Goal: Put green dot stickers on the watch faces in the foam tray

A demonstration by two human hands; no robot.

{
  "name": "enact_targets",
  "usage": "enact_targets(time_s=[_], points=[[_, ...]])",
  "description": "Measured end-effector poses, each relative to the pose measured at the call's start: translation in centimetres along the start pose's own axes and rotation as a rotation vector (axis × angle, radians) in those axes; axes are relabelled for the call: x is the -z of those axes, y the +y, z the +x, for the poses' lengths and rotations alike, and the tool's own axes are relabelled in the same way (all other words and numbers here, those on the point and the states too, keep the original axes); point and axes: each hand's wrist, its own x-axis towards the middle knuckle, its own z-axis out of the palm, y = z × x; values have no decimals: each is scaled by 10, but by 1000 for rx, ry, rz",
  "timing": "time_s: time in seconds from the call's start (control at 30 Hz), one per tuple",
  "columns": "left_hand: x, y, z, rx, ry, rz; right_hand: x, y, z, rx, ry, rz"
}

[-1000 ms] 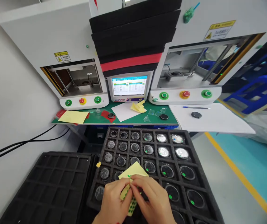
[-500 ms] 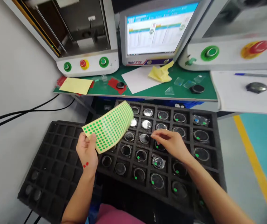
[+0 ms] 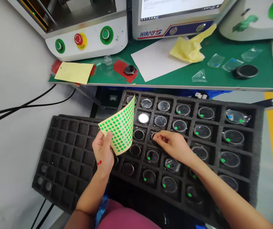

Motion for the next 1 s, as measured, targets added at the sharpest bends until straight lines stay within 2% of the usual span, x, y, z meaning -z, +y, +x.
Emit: enact_targets(time_s=[0.23, 0.37, 0.47, 0.53, 0.6, 0.67, 0.7, 0.77, 0.9, 1.0], points=[[-2, -3, -8, 42, -115, 27, -11, -4, 4, -44, 80, -80], [-7, -8, -16, 43, -200, 45, -17, 3, 8, -71, 164, -34], [-13, -9, -27, 3, -240, 109, -13, 1, 4, -48, 219, 35], [-16, -9, -35, -37, -288, 181, -6, -11, -7, 8, 352, 71], [-17, -9, -43, -79, -355, 269, 4, -31, -25, 182, 575, 18], [-19, -7, -49, -151, -431, 373, 12, -54, -43, 457, 710, -130], [-21, -5, -52, -201, -468, 429, 15, -64, -50, 576, 715, -199], [-26, -1, -55, -325, -549, 525, 17, -79, -59, 710, 662, -272], [-36, 7, -59, -571, -681, 613, 15, -84, -64, 723, 638, -264], [-38, 6, -60, -714, -705, 684, 14, -80, -65, 669, 632, -218]])
